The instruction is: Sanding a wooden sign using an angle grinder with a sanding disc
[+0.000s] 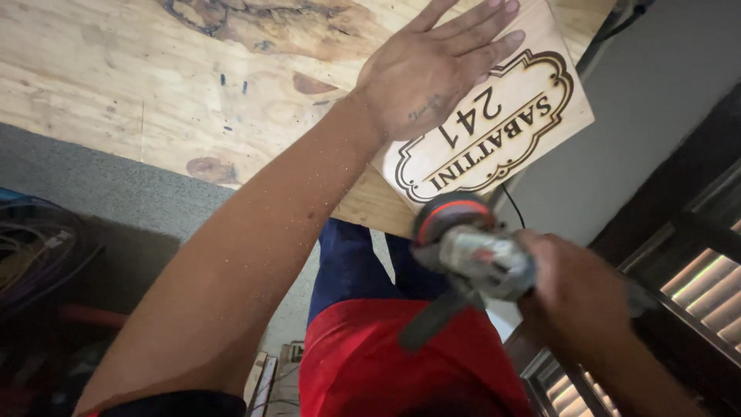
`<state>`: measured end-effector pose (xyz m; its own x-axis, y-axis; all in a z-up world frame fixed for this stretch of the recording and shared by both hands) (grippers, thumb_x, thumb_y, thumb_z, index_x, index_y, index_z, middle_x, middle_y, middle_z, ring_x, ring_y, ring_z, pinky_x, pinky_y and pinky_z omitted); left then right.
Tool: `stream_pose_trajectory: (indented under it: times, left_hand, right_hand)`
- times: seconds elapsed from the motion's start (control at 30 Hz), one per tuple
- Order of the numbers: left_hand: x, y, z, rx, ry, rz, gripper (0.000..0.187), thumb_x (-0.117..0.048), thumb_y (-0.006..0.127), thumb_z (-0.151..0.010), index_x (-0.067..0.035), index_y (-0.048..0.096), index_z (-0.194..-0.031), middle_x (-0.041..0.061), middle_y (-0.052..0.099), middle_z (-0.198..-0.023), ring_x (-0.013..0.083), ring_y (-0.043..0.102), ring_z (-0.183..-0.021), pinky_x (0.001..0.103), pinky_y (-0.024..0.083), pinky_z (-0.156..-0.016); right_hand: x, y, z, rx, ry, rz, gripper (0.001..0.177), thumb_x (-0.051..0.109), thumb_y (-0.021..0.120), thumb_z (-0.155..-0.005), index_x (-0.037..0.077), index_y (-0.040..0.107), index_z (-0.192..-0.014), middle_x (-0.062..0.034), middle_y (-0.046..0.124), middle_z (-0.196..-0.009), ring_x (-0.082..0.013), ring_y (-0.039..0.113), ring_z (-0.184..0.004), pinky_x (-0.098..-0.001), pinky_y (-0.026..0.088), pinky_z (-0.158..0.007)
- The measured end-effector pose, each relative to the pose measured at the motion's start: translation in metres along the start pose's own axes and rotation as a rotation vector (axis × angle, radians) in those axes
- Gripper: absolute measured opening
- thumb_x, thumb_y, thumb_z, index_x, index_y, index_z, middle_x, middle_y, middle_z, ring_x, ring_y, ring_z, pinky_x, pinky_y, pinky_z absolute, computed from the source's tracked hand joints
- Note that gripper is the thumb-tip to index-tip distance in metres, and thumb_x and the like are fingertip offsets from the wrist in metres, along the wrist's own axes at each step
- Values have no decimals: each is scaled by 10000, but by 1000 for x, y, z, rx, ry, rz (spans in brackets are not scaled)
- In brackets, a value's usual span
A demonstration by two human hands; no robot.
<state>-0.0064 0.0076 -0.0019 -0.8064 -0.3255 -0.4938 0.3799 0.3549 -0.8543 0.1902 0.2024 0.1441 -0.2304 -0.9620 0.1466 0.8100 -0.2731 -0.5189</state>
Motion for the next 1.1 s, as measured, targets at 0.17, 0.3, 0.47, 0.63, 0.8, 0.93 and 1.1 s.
stream_pose_trajectory:
  times: [0.17, 0.3, 0.47, 0.63, 0.8, 0.93, 1.1]
  left_hand:
    - [-1, 3, 0, -22, -24, -57, 482, -300, 293, -1196, -84, 394, -1615, 144, 364, -1655, 268, 347, -1535, 492, 304, -1183]
    - [0, 2, -1, 8, -31, -22, 508, -319, 281, -1191, -66, 399, -1615, 170, 358, -1655, 299, 342, -1536, 528, 248, -1214]
    - [-1, 1, 1, -46, 10, -13, 501, -321, 258, -1203, -73, 362, -1626, 177, 359, -1665, 309, 349, -1553, 505, 227, -1241]
    - [0, 4, 2, -40, 9, -27, 473, -260, 359, -1195, -52, 400, -1619, 181, 356, -1658, 306, 366, -1542, 512, 257, -1214]
    - [-3, -2, -1, -52, 13, 56, 457, -197, 350, -1181, -26, 443, -1594, 217, 386, -1645, 342, 344, -1537, 534, 193, -1241]
    - [-2, -6, 0, -67, 30, 52, 489, -244, 333, -1185, 1, 461, -1589, 231, 387, -1644, 353, 347, -1538, 536, 178, -1243]
    - [-4, -6, 3, -48, 8, 73, 507, -263, 291, -1183, -16, 400, -1612, 226, 381, -1657, 365, 358, -1551, 546, 199, -1252]
  right_hand:
    - [-13, -30, 1, 12, 346, 189, 420, 209, 694, -696, 277, 649, -1107, -85, 767, -1024, -404, 726, -976, -522, 537, -789]
    - [4, -10, -4, 96, 273, 121, 309, 380, 707, -735, 225, 635, -992, -78, 755, -935, -371, 728, -817, -516, 507, -671]
    - [21, -12, -2, 18, 64, -33, 330, 293, 583, -696, 185, 710, -981, -139, 770, -912, -406, 715, -787, -520, 518, -653]
    - [-22, -25, -4, 26, 318, 171, 277, 305, 653, -768, 265, 656, -1042, -77, 763, -1015, -410, 727, -937, -528, 539, -757]
    - [-4, -14, 3, 131, 400, 54, 414, 359, 649, -729, 299, 683, -1137, -90, 780, -967, -369, 748, -835, -496, 533, -682]
    - [-7, -6, 4, -158, -67, 81, 462, 499, 451, -815, 139, 658, -1017, -110, 705, -890, -309, 656, -724, -445, 476, -601]
    - [-52, -32, -6, 79, 285, 252, 425, 285, 841, -723, 279, 618, -1085, 12, 735, -1006, -252, 725, -853, -422, 561, -701]
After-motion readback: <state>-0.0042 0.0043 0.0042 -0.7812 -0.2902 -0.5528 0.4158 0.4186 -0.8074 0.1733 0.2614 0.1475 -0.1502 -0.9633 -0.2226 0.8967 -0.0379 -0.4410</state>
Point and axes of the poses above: each hand's wrist, its own z-axis away from the middle knuckle, its own y-axis out of the palm, x = y × z, the point moved 1 cm from there along -z, towards the middle knuckle
